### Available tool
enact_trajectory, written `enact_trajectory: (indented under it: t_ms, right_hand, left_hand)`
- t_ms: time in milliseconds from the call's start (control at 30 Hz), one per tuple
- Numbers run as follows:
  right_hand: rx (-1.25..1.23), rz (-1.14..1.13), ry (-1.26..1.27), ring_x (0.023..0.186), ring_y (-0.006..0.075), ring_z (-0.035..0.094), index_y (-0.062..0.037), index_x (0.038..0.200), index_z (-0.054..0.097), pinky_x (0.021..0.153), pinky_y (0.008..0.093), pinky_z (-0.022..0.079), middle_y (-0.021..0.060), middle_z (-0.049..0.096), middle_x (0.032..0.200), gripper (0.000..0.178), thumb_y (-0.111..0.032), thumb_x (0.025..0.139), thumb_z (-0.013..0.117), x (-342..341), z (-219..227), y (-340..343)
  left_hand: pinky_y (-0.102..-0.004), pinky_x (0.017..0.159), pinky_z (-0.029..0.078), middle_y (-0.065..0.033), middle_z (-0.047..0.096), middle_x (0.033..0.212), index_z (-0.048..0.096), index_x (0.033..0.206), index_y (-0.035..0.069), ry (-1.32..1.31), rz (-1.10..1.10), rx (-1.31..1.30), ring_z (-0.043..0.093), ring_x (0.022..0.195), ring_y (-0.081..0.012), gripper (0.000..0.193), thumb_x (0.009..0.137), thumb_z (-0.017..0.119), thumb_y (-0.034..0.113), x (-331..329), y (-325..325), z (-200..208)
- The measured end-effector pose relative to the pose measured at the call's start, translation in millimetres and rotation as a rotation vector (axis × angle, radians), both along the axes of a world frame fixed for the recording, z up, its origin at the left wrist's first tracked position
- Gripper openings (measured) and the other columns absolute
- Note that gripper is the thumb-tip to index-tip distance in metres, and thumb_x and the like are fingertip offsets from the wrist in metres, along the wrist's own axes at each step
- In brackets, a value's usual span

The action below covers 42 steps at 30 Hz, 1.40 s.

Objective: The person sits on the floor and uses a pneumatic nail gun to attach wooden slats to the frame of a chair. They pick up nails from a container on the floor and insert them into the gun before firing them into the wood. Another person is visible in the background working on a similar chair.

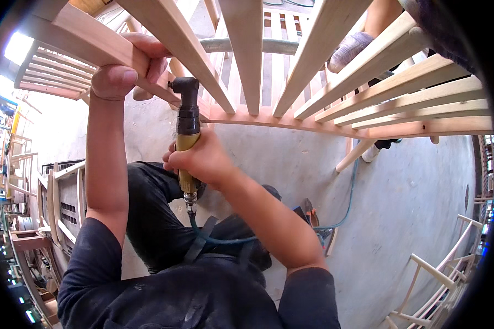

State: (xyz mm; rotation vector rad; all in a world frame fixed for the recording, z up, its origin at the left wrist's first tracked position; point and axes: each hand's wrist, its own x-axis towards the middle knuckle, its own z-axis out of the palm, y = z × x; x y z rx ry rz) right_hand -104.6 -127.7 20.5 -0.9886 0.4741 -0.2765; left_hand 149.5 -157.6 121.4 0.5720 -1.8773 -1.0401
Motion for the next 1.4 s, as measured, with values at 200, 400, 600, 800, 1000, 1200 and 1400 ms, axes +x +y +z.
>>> enact_trajectory:
  t_ms: [200, 400, 600, 800, 1000, 1200, 1400]
  right_hand:
    - [-0.005, -0.032, -0.011, 0.087, 0.0233, 0.074, 0.0074, 0.100, 0.065, 0.077, 0.0349, 0.060, 0.0171, 0.074, 0.097, 0.026, 0.002, 0.076, 0.071, 2.2, 3.8, 0.1]
    - [-0.040, -0.040, -0.009, 0.087, 0.0231, 0.074, 0.0074, 0.100, 0.065, 0.077, 0.0347, 0.060, 0.0165, 0.073, 0.096, 0.026, 0.002, 0.076, 0.072, 6.6, -7.0, 0.1]
    - [-0.047, 0.004, 0.012, 0.087, 0.0236, 0.074, 0.0076, 0.100, 0.065, 0.080, 0.0345, 0.060, 0.0162, 0.073, 0.096, 0.025, 0.003, 0.076, 0.072, -2.9, -0.9, -6.8]
    - [-0.040, 0.003, -0.018, 0.088, 0.0243, 0.074, 0.0077, 0.100, 0.065, 0.082, 0.0351, 0.061, 0.0163, 0.072, 0.097, 0.025, 0.003, 0.076, 0.072, -0.6, -3.6, -5.5]
    - [-0.038, 0.002, 0.018, 0.093, 0.0257, 0.074, 0.0082, 0.101, 0.065, 0.083, 0.0352, 0.061, 0.0159, 0.072, 0.099, 0.025, 0.004, 0.077, 0.072, 5.8, -3.9, -4.1]
    - [-0.021, 0.059, 0.008, 0.095, 0.0272, 0.074, 0.0064, 0.103, 0.064, 0.086, 0.0366, 0.061, 0.0159, 0.071, 0.103, 0.029, 0.005, 0.076, 0.074, -3.8, -4.3, -14.7]
    - [0.029, 0.072, 0.057, 0.090, 0.0229, 0.074, 0.0057, 0.098, 0.068, 0.086, 0.0366, 0.060, 0.0135, 0.074, 0.097, 0.025, 0.004, 0.075, 0.077, 0.9, 10.7, -12.1]
  left_hand:
    - [-0.0249, 0.060, 0.053, -0.0275, 0.068, 0.128, 0.064, 0.132, -0.009, 0.030, -0.019, -0.034, 0.064, 0.066, -0.0119, 0.060, 0.083, 0.074, 0.025, -2.4, -2.4, -3.6]
    - [-0.0260, 0.063, 0.053, -0.0242, 0.071, 0.124, 0.063, 0.136, -0.005, -0.064, 0.033, 0.053, 0.061, 0.072, -0.0126, 0.074, 0.078, 0.083, 0.037, 6.9, -4.1, -0.4]
    - [-0.0305, 0.063, 0.055, -0.0317, 0.070, 0.115, 0.050, 0.142, -0.014, 0.003, -0.074, 0.191, 0.064, 0.065, -0.0160, 0.078, 0.085, 0.082, 0.030, -3.5, 0.7, 3.5]
    - [-0.0282, 0.052, 0.049, -0.0251, 0.072, 0.094, 0.048, 0.139, -0.021, 0.182, -0.257, 0.120, 0.059, 0.054, -0.0148, 0.074, 0.087, 0.083, 0.017, -8.8, -9.5, -7.1]
    - [-0.0277, 0.048, 0.050, -0.0382, 0.065, 0.122, 0.047, 0.139, -0.023, 0.209, -0.337, 0.095, 0.062, 0.058, -0.0153, 0.075, 0.086, 0.084, 0.015, 2.5, -21.7, -16.2]
    - [-0.0257, 0.048, 0.051, -0.0383, 0.065, 0.122, 0.045, 0.140, -0.023, 0.144, -0.173, 0.171, 0.064, 0.061, -0.0149, 0.079, 0.084, 0.087, 0.015, -1.2, -12.4, -10.5]
    - [-0.0231, 0.047, 0.048, -0.0263, 0.073, 0.103, 0.045, 0.142, -0.020, 0.022, -0.104, 0.230, 0.061, 0.056, -0.0118, 0.085, 0.081, 0.090, 0.018, 4.1, -4.3, 5.6]
